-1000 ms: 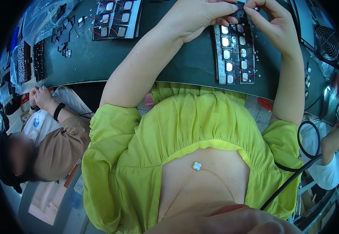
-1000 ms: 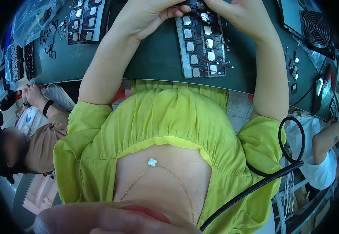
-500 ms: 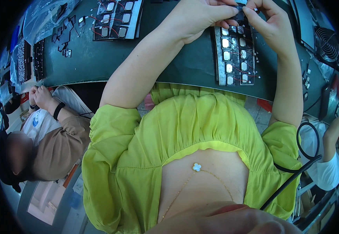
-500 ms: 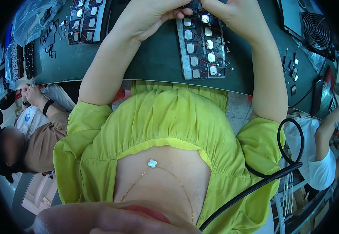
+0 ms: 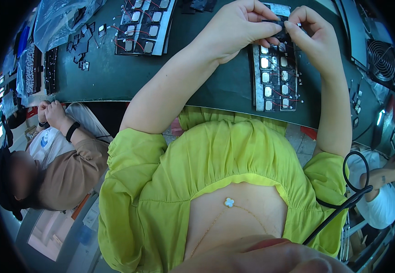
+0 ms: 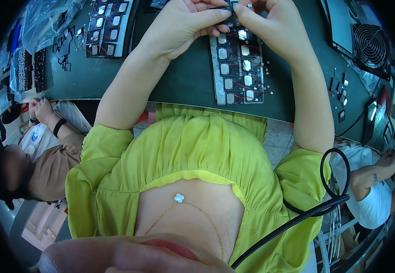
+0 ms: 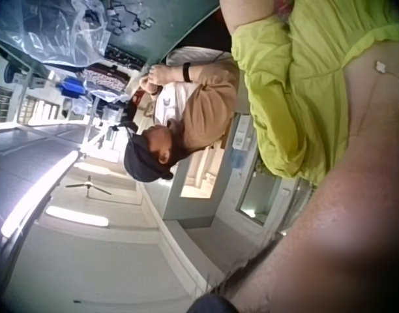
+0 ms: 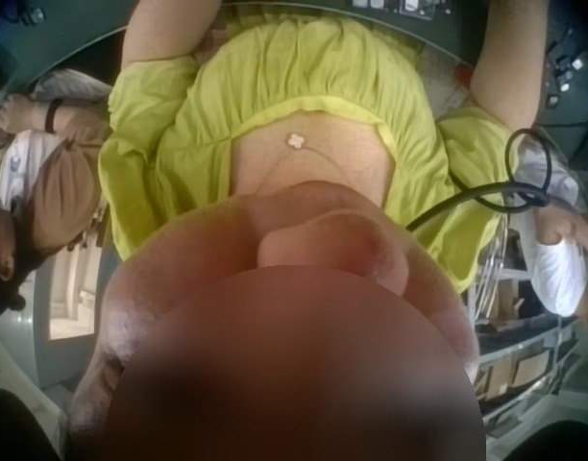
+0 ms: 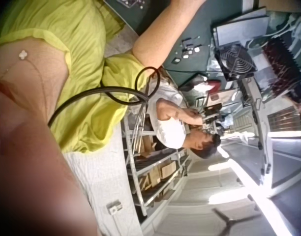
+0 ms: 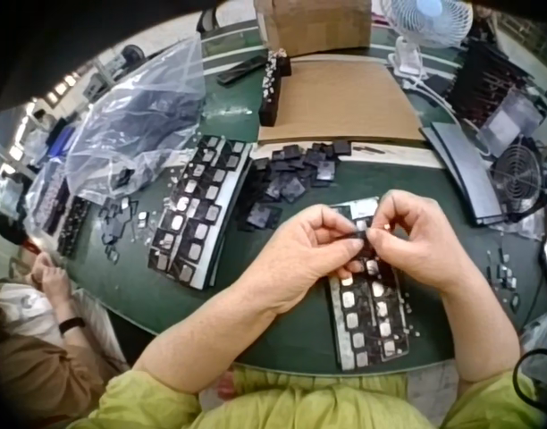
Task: Manually assembling small electronic components into a plastic housing on an assembly line.
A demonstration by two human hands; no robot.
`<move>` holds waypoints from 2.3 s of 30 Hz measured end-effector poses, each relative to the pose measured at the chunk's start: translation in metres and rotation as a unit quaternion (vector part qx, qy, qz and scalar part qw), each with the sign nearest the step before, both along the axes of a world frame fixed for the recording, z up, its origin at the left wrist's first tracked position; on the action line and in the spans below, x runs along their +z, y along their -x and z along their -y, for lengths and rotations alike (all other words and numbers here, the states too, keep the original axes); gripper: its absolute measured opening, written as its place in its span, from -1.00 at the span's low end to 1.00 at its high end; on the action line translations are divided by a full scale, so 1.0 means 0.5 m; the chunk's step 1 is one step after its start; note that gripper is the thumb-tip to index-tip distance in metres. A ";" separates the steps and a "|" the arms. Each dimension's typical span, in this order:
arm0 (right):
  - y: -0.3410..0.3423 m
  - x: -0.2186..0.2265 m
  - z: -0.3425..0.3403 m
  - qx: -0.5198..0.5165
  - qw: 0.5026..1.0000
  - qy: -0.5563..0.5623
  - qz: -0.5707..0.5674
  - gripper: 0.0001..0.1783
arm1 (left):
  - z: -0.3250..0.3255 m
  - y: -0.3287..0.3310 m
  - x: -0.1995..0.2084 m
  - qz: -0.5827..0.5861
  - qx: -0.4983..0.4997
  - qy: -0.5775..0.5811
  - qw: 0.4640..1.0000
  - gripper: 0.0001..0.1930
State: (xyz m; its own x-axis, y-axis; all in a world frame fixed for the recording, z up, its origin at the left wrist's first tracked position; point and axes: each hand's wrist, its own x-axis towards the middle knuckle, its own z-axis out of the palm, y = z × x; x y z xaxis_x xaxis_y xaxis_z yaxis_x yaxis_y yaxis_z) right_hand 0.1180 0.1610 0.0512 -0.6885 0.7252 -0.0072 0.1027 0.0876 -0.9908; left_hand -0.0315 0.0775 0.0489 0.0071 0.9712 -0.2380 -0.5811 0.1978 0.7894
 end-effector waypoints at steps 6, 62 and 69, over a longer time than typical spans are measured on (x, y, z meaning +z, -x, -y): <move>-0.029 -0.030 -0.081 -0.113 0.993 -0.005 -0.028 -0.94 | -0.002 0.003 0.000 -0.001 -0.006 -0.024 1.000 -0.88; -0.010 0.027 0.034 -0.044 0.944 -0.321 -0.062 -0.78 | 0.002 0.006 0.009 -0.004 0.086 0.033 0.996 -0.85; -0.002 -0.003 0.053 -0.005 0.955 -0.292 0.049 -0.74 | 0.015 -0.004 -0.001 0.048 0.066 -0.009 0.997 -0.83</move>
